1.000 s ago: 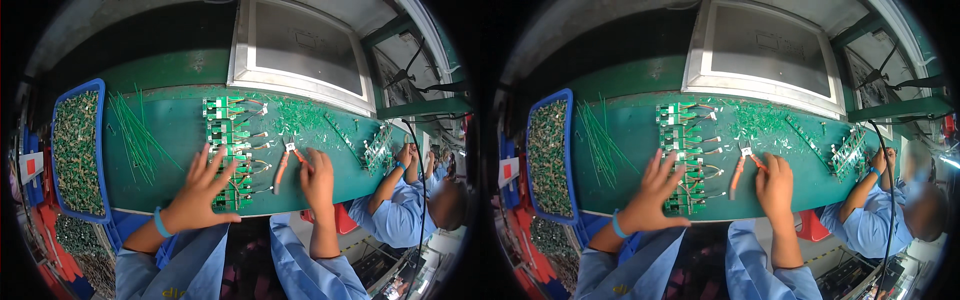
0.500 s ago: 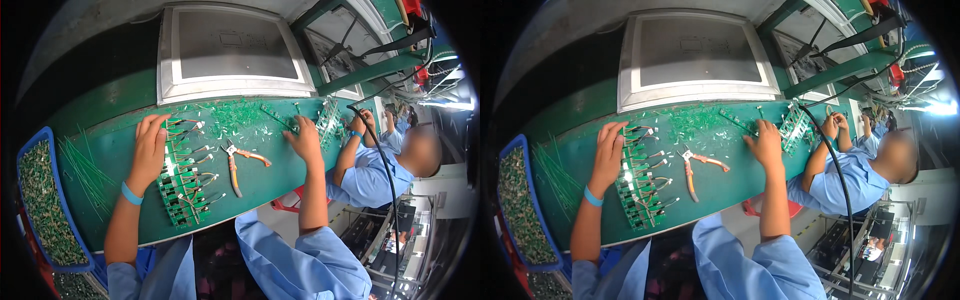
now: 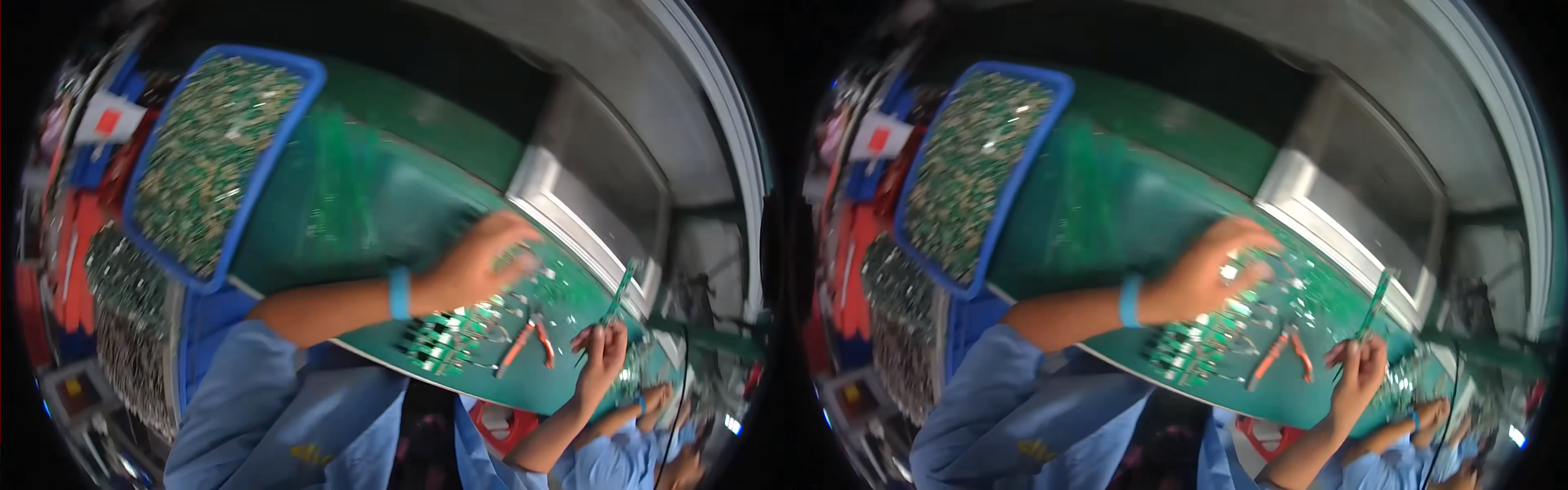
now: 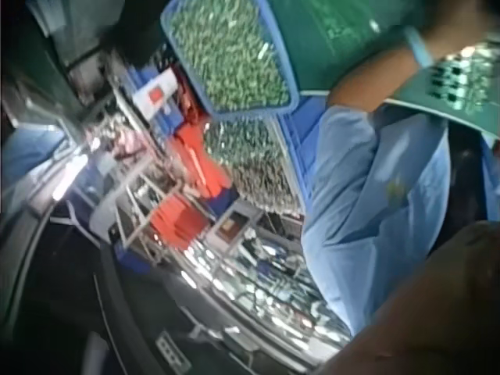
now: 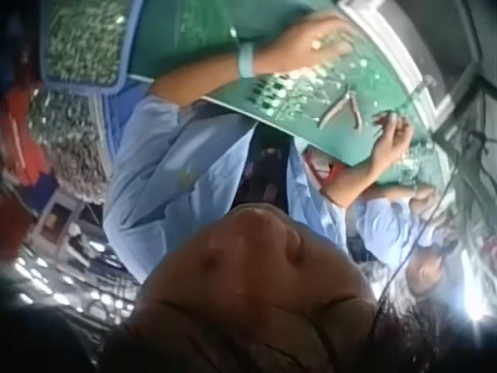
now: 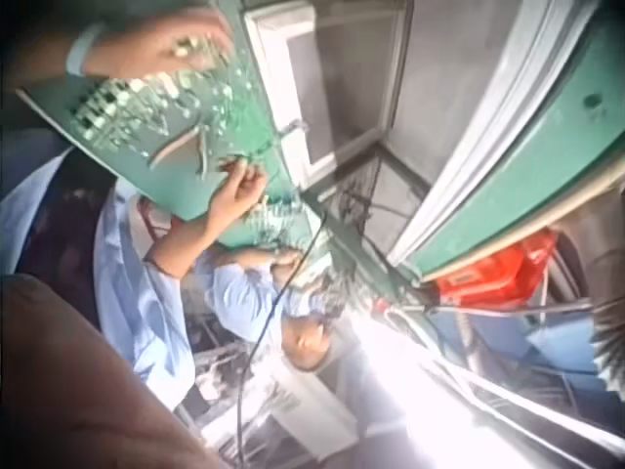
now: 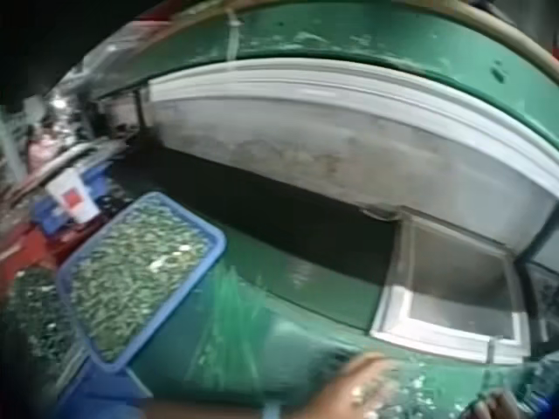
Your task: Manual trimming of component leads on printed circuit boards using clippers at a factory workbench.
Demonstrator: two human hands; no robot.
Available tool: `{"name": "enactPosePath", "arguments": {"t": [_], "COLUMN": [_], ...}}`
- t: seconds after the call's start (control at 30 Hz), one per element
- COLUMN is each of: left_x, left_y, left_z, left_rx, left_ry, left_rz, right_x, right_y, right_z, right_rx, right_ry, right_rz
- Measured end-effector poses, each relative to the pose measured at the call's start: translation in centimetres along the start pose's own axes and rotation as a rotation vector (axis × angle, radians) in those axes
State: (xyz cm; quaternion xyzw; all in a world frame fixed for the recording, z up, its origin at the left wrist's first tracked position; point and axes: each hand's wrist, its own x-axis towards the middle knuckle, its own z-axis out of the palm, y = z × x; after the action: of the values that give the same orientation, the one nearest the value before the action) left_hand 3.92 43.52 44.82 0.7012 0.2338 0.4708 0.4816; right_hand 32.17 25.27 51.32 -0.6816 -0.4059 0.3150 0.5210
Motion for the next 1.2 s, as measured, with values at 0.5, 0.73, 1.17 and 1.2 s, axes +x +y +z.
{"name": "enactPosePath", "arguments": {"t": [0.5,0.73,1.17,1.2], "left_x": [8.6,12.7,15.5,15.4], "left_y": [2.2,-2.4,-8.4,-8.5], "left_z": [2.5,5.1,3.8,3.6], "left_rx": [-0.355,-0.14,-0.475,-0.479], "left_ry": [-0.072,-0.089,-0.168,-0.193], "left_rz": [-0.163,-0.087,-0.408,-0.397], "right_x": [5.6,10.3,20.8,19.1], "right_y": [-3.0,0.4,3.6,0.8], "right_z": [6.2,6.6,5.9,7.7], "right_rx": [0.096,0.107,-1.024,-0.558], "right_ry": [-0.258,-0.114,0.347,0.158], "right_rz": [0.013,0.012,-0.648,-0.271]}}
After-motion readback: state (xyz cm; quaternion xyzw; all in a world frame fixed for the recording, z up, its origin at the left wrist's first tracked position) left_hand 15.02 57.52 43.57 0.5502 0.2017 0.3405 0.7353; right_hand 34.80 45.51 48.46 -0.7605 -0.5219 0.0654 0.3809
